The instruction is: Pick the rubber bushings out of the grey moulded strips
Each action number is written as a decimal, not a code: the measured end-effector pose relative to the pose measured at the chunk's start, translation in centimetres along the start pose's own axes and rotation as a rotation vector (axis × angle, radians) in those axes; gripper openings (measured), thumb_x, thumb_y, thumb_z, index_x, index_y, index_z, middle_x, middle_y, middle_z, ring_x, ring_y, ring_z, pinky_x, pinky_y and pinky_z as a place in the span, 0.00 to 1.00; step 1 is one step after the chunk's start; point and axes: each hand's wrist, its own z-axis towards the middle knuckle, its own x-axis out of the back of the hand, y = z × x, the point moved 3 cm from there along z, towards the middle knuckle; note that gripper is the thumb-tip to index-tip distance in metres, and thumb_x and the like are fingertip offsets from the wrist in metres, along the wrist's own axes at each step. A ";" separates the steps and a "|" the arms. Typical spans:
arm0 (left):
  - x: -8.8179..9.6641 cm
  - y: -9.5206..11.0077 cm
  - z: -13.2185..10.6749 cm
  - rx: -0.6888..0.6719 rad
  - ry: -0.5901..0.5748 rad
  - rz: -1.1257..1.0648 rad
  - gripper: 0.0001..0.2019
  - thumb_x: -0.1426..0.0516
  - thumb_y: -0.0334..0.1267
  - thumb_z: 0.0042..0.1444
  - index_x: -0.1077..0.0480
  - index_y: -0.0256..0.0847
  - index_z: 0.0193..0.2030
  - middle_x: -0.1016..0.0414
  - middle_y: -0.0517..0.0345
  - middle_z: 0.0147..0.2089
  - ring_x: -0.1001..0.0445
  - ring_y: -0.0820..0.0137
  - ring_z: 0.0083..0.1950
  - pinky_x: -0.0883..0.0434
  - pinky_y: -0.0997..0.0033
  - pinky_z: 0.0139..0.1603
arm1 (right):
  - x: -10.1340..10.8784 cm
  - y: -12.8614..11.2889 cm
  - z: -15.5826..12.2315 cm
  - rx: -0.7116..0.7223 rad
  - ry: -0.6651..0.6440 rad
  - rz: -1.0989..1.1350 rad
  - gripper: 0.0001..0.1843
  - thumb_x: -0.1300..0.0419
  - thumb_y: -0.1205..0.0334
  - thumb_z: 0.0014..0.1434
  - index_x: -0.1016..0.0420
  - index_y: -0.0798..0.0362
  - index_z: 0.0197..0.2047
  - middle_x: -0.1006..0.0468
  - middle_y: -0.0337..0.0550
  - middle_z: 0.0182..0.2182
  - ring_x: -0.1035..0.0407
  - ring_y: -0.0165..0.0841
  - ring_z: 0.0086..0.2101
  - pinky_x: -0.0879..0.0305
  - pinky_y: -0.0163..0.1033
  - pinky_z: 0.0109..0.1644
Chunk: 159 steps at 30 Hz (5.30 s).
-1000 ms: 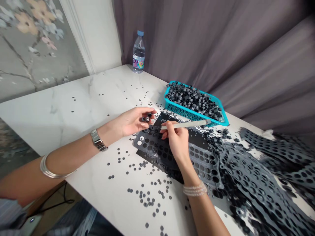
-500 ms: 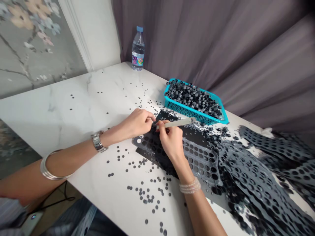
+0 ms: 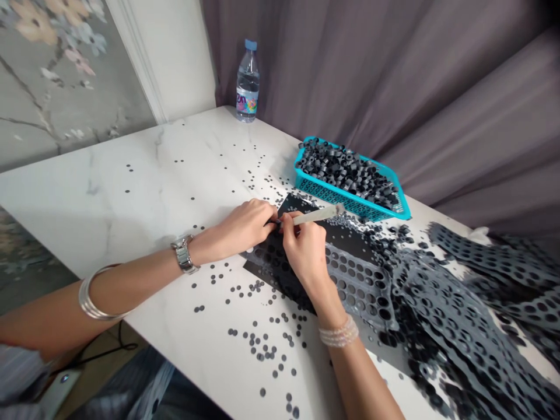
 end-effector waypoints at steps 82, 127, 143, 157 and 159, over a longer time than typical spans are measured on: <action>1.3 0.4 0.7 0.676 -0.128 -1.547 0.03 0.42 0.27 0.58 0.27 0.34 0.34 0.30 0.52 0.38 0.44 0.82 0.26 0.40 0.79 0.22 | 2.0 3.1 -0.2 -0.372 0.233 0.635 0.16 0.47 0.53 0.60 0.26 0.55 0.31 0.25 0.39 0.19 0.33 0.28 0.18 0.35 0.33 0.23; -0.6 1.9 1.0 -0.004 -0.021 0.153 0.11 0.48 0.32 0.56 0.24 0.37 0.39 0.25 0.49 0.39 0.27 0.62 0.40 0.33 0.62 0.42 | 1.1 1.0 0.1 -0.055 0.003 0.052 0.16 0.52 0.62 0.65 0.32 0.51 0.27 0.25 0.40 0.21 0.30 0.32 0.23 0.45 0.35 0.31; 1.5 -0.9 1.4 0.494 0.024 -1.376 0.04 0.36 0.32 0.50 0.27 0.36 0.30 0.32 0.57 0.32 0.40 0.79 0.28 0.43 0.76 0.24 | 1.0 2.3 0.1 -0.212 0.105 0.293 0.19 0.49 0.53 0.64 0.25 0.54 0.30 0.24 0.41 0.20 0.29 0.32 0.21 0.36 0.36 0.31; 0.2 0.6 1.0 0.589 -0.121 -1.652 0.03 0.41 0.29 0.57 0.26 0.37 0.36 0.28 0.53 0.39 0.35 0.78 0.33 0.37 0.74 0.30 | 4.3 2.2 0.6 -0.297 0.352 0.640 0.17 0.44 0.49 0.60 0.24 0.55 0.33 0.25 0.39 0.21 0.33 0.28 0.20 0.34 0.33 0.26; 0.2 0.6 1.0 0.606 -0.110 -1.681 0.02 0.41 0.28 0.57 0.26 0.36 0.35 0.28 0.54 0.39 0.35 0.79 0.33 0.35 0.76 0.31 | 4.5 2.2 0.6 -0.292 0.365 0.657 0.17 0.44 0.49 0.59 0.25 0.55 0.33 0.25 0.38 0.21 0.33 0.27 0.20 0.35 0.33 0.25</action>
